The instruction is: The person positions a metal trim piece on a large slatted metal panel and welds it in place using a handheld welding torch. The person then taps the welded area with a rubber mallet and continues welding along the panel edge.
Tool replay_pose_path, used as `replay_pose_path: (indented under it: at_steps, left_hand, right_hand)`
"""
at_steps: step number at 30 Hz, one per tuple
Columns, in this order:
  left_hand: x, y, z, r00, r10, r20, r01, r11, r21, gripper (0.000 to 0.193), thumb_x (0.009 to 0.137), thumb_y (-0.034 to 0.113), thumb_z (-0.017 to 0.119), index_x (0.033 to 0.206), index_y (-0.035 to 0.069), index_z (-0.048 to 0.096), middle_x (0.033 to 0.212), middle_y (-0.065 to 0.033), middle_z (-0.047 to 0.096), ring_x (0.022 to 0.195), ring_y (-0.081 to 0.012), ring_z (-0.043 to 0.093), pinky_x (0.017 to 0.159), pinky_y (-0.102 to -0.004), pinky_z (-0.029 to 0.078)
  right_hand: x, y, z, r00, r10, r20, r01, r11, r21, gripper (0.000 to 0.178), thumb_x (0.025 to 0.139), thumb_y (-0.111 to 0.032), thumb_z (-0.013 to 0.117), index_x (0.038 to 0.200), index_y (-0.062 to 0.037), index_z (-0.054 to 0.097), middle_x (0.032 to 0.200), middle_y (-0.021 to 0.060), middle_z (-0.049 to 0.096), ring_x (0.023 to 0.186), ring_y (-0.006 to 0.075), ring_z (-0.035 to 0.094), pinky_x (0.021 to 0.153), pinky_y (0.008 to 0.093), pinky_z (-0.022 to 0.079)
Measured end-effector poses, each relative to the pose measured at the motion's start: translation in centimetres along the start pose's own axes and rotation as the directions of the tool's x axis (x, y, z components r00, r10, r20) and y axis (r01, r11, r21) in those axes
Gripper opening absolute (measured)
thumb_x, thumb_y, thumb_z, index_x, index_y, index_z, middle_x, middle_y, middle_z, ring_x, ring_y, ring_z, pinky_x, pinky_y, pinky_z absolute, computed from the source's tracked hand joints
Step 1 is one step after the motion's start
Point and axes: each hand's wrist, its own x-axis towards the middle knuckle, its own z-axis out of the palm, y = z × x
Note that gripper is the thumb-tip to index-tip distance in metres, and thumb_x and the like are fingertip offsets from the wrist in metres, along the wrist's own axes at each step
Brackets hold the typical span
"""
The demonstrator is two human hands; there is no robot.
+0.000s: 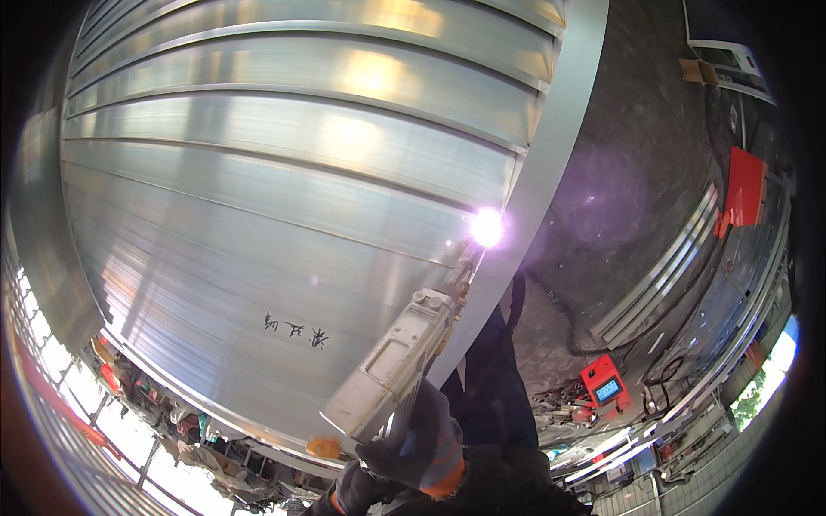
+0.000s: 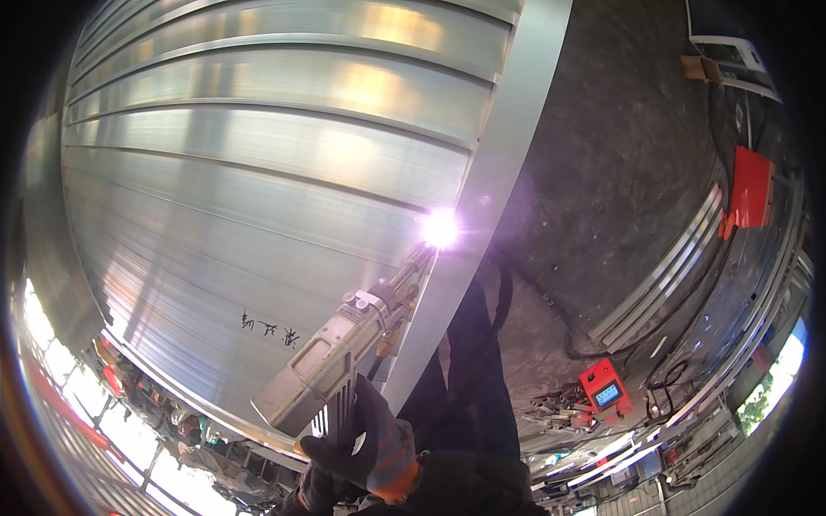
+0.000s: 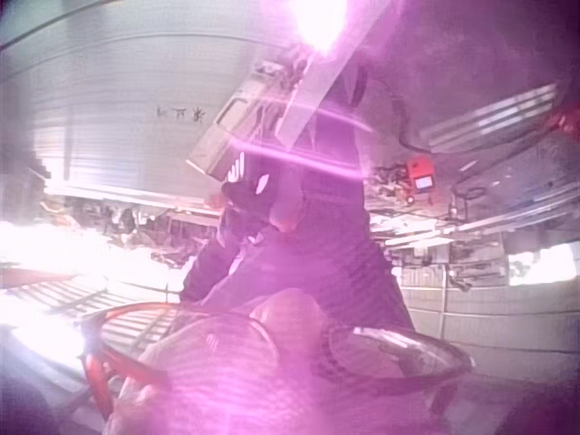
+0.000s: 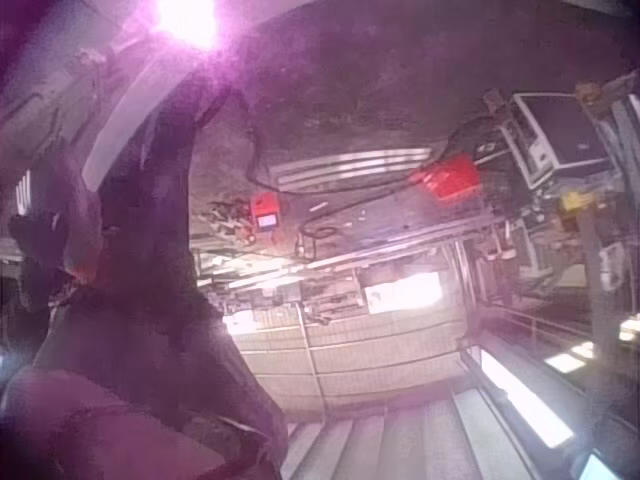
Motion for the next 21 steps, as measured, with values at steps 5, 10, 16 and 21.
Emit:
replay_pose_path:
  at_steps: [5,10,16,21]
  left_hand:
    - [0.0,0.1,0.2,1.000,-0.002,-0.001,0.002,1.000,-0.001,0.054,0.099,0.045,0.063,0.129,-0.001,0.061,0.095,-0.0053,0.069,0.083,-0.0135,0.067,0.071,-0.0312,0.054]
    - [0.2,0.2,0.3,1.000,-0.001,0.001,0.001,1.000,-0.012,0.056,0.099,0.046,0.063,0.129,0.000,0.061,0.095,-0.0051,0.069,0.083,-0.0134,0.067,0.070,-0.0310,0.054]
    - [0.4,0.3,0.6,1.000,0.004,0.003,-0.004,1.000,-0.022,0.057,0.098,0.047,0.064,0.130,0.000,0.060,0.095,-0.0049,0.069,0.083,-0.0133,0.067,0.070,-0.0308,0.054]
    - [0.4,0.4,0.6,1.000,0.009,0.005,-0.008,1.000,-0.030,0.058,0.098,0.048,0.065,0.130,0.000,0.060,0.095,-0.0048,0.069,0.083,-0.0132,0.067,0.070,-0.0307,0.054]
  right_hand:
    - [0.3,-0.5,0.2,0.997,-0.067,-0.032,0.066,0.998,-0.017,0.061,0.070,-0.022,0.081,0.121,0.0030,0.060,0.103,0.0127,0.071,0.089,0.0211,0.070,0.079,0.0357,0.057]
    - [0.3,-1.0,0.3,0.999,-0.022,-0.038,0.022,1.000,0.002,0.060,0.068,-0.020,0.080,0.120,0.0033,0.061,0.101,0.0126,0.071,0.087,0.0224,0.070,0.078,0.0360,0.057]
    - [0.5,-1.7,0.1,1.000,0.006,-0.022,-0.005,0.999,0.044,0.057,0.068,-0.018,0.079,0.118,0.0032,0.061,0.099,0.0124,0.071,0.086,0.0226,0.070,0.077,0.0357,0.057]
    - [0.3,-1.3,0.1,0.999,-0.008,-0.040,0.009,1.000,0.016,0.057,0.068,-0.018,0.079,0.118,0.0030,0.061,0.100,0.0123,0.071,0.087,0.0220,0.070,0.077,0.0358,0.057]
